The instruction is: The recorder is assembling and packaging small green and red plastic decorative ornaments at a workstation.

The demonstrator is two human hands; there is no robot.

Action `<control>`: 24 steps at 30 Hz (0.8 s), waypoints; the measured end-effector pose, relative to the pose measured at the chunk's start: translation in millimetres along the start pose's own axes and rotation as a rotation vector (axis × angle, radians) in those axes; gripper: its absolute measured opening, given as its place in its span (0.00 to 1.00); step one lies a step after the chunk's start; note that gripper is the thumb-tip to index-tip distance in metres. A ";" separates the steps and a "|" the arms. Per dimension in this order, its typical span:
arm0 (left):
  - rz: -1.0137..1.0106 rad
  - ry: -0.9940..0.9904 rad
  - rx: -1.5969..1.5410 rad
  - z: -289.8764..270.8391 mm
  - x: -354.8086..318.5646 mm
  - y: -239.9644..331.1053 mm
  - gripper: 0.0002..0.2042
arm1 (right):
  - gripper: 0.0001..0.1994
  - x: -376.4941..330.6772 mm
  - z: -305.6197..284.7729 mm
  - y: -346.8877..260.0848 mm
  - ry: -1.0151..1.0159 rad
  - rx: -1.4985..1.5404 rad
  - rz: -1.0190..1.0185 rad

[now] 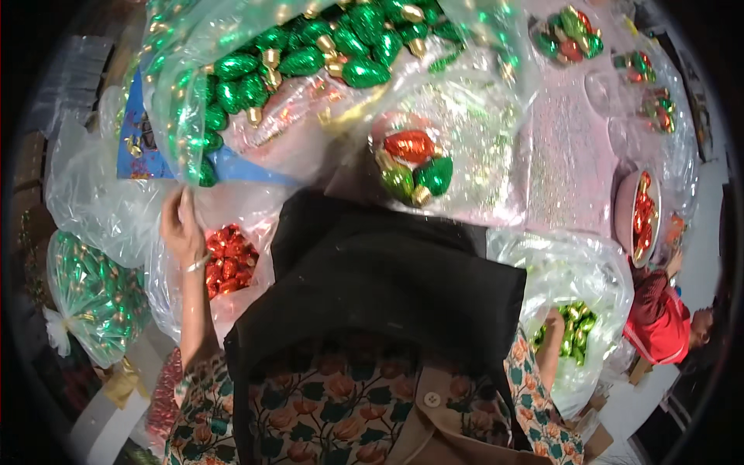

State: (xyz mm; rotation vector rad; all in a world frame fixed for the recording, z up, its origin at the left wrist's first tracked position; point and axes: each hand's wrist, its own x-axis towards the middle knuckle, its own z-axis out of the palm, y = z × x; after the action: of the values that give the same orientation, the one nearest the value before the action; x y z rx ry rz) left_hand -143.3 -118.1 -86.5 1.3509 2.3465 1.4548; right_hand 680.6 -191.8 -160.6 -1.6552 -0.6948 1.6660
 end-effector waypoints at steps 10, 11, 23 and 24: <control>-0.849 -0.201 0.277 16.3 -202.3 -311.0 0.21 | 0.12 10.5 -67.8 14.1 0.434 -1.025 -0.499; -0.949 -0.335 0.521 28.9 -230.5 -324.2 0.28 | 0.14 0.1 -74.4 -19.8 0.290 -1.680 -0.999; -0.901 -0.226 0.721 13.9 -174.1 -286.8 0.41 | 0.19 77.8 481.8 -320.6 -0.261 -1.303 -1.091; -0.890 -0.222 0.722 11.4 -176.4 -286.8 0.41 | 0.18 98.7 518.5 -323.2 -0.452 -1.410 -1.254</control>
State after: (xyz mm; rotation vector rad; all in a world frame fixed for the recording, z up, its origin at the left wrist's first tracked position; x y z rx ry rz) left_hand -213.1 -281.9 -372.5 0.3065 2.8011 0.2131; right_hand 199.3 133.9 52.4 -0.8792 -2.7733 0.4220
